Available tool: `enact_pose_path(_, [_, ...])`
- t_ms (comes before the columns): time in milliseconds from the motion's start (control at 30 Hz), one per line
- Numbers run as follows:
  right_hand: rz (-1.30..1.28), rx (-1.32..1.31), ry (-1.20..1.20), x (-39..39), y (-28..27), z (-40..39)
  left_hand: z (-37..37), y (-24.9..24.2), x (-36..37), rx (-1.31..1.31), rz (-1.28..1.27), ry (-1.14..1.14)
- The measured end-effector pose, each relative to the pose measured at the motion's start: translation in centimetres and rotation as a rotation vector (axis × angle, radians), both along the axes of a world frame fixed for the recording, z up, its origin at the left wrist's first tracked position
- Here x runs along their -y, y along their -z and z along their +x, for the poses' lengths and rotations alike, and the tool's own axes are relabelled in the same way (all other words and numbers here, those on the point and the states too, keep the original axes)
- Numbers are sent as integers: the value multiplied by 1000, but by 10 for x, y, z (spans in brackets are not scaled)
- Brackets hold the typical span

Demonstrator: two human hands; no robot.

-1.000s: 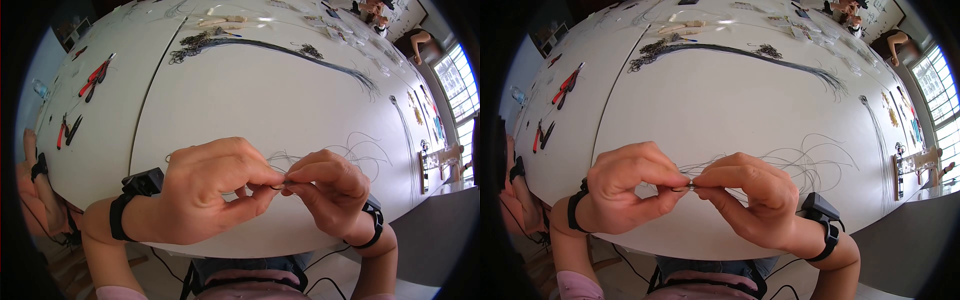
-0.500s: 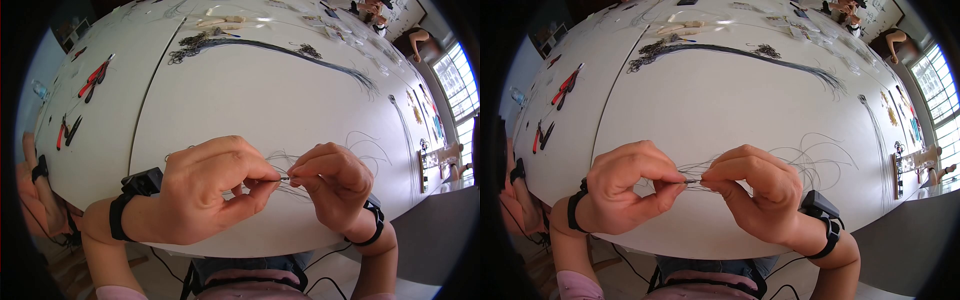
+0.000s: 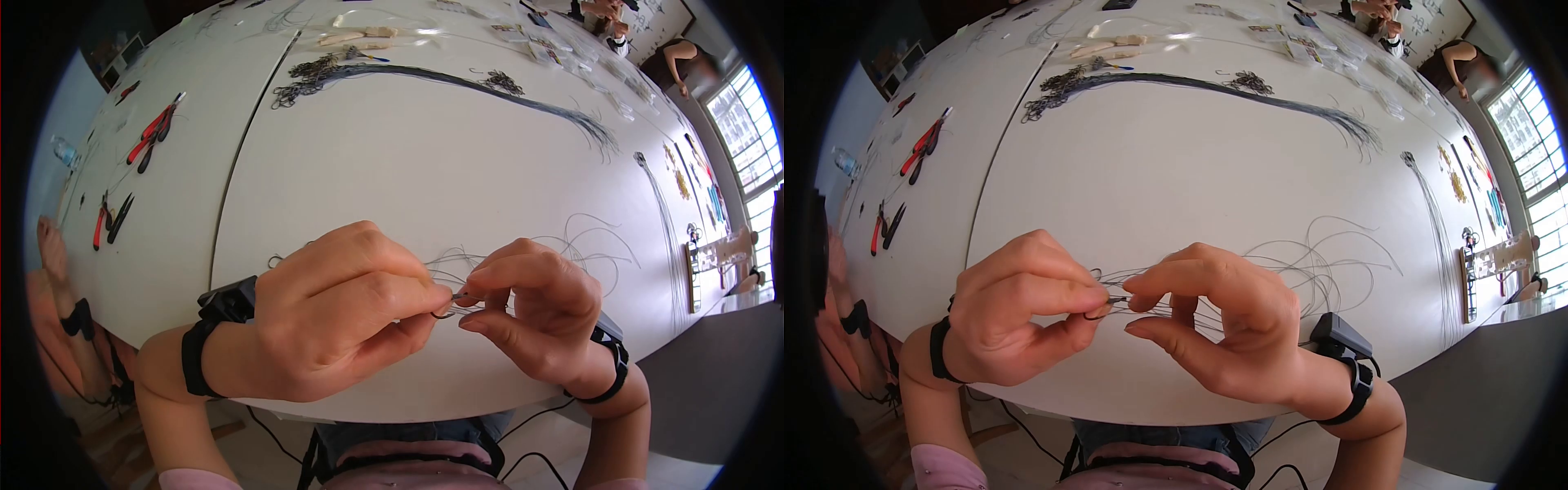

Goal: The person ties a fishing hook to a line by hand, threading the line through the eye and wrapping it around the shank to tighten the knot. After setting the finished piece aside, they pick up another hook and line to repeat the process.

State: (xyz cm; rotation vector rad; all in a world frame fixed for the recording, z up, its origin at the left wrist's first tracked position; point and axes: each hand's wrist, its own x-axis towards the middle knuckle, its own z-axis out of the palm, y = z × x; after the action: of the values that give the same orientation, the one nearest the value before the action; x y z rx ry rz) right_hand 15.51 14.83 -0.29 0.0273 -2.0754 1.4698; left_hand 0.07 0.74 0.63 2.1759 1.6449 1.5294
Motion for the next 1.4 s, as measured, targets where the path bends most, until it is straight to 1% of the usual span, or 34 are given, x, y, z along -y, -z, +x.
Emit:
enact_pose_path(133, [-48, -28, 7, 1, 1, -2, 0, 0, -1, 1, -5, 2])
enact_pose_path(333, [-58, 78, -41, 1, -3, 3, 4, 1, -2, 58, -67, 25])
enact_pose_path(400, [-364, 176, -125, 1, -6, 4, 5, -1, -2, 83, -88, 36])
enact_pose_path(433, [-364, 176, -126, 1, -6, 4, 4, -2, -2, 91, -100, 48])
enact_pose_path(500, [-509, 195, -198, 0, -5, 4, 4, -2, -3, 99, -111, 60])
enact_pose_path(633, [-504, 205, -193, 0, -5, 3, 3, -1, -3, 92, -88, 60])
enact_pose_path(833, [-409, 172, -157, 1, -3, 1, 3, 0, -4, 80, -97, 38])
enact_pose_path(900, [-296, 181, -118, 0, -2, 2, 4, 0, -4, 69, -98, 30])
enact_pose_path(1100, [-171, 176, -78, 0, -5, 0, 6, -1, -5, 90, -133, 1])
enact_pose_path(1400, [-116, 196, -117, -3, -8, 1, 5, -4, -5, 9, -110, 10])
